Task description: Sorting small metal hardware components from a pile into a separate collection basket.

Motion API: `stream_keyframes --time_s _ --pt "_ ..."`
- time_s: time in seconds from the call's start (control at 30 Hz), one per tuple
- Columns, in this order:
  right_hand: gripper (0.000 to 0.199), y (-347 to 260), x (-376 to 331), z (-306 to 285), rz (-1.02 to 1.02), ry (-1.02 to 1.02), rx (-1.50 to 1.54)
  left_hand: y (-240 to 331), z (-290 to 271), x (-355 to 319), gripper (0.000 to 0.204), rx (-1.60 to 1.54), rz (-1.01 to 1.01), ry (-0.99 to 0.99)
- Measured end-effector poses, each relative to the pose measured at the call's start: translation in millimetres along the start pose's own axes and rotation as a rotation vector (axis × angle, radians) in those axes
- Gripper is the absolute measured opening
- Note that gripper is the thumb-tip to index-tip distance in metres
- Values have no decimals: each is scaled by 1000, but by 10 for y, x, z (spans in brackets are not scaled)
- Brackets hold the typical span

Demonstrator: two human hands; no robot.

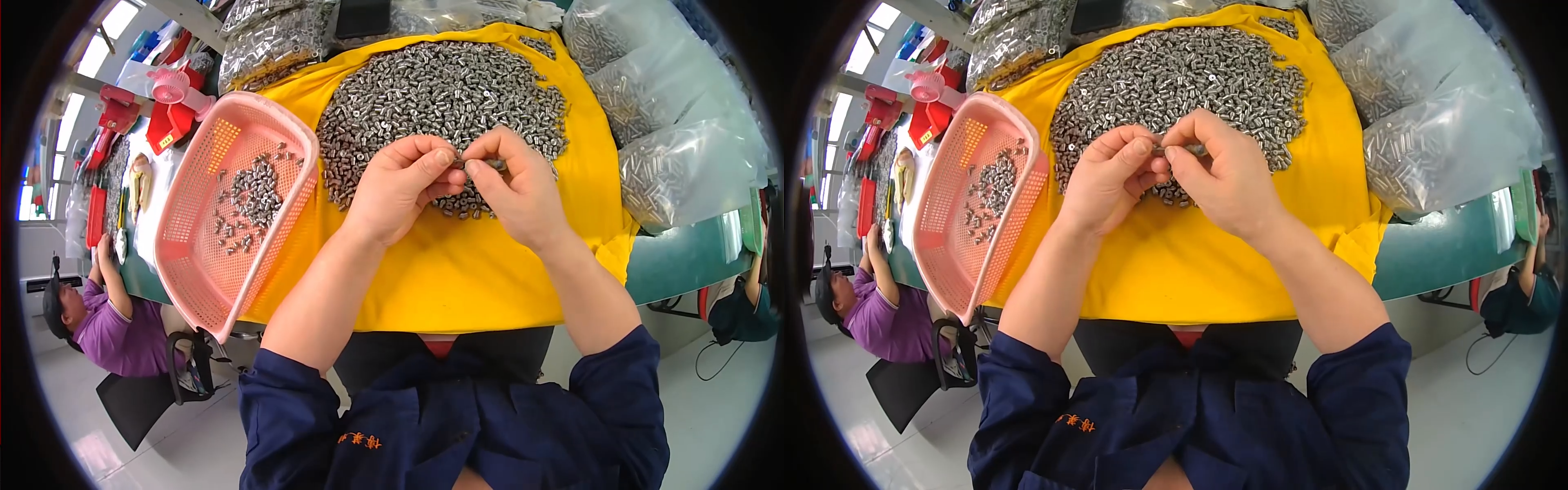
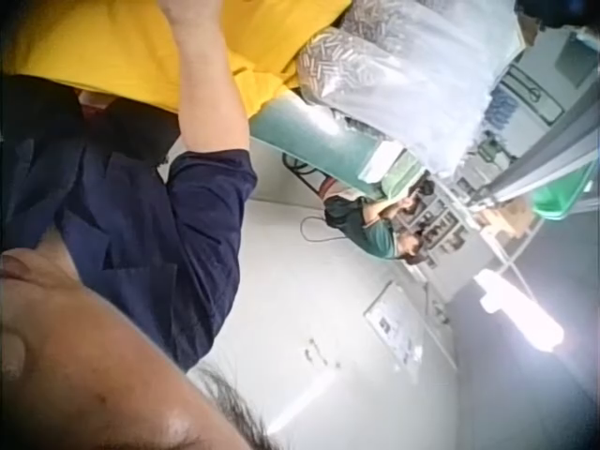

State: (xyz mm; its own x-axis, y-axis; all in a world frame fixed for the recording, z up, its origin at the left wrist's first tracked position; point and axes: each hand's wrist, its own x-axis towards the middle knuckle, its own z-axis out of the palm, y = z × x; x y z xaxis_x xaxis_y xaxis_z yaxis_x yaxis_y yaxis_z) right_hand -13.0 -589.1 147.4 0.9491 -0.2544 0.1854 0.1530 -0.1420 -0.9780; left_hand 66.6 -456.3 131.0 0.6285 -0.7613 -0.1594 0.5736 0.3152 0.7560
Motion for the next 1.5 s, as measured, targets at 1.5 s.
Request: stream_keyframes --time_s 1.5 --pt "5 -94 -10 -45 -183 -21 -234 40 -52 -52 13 115 16 -28"
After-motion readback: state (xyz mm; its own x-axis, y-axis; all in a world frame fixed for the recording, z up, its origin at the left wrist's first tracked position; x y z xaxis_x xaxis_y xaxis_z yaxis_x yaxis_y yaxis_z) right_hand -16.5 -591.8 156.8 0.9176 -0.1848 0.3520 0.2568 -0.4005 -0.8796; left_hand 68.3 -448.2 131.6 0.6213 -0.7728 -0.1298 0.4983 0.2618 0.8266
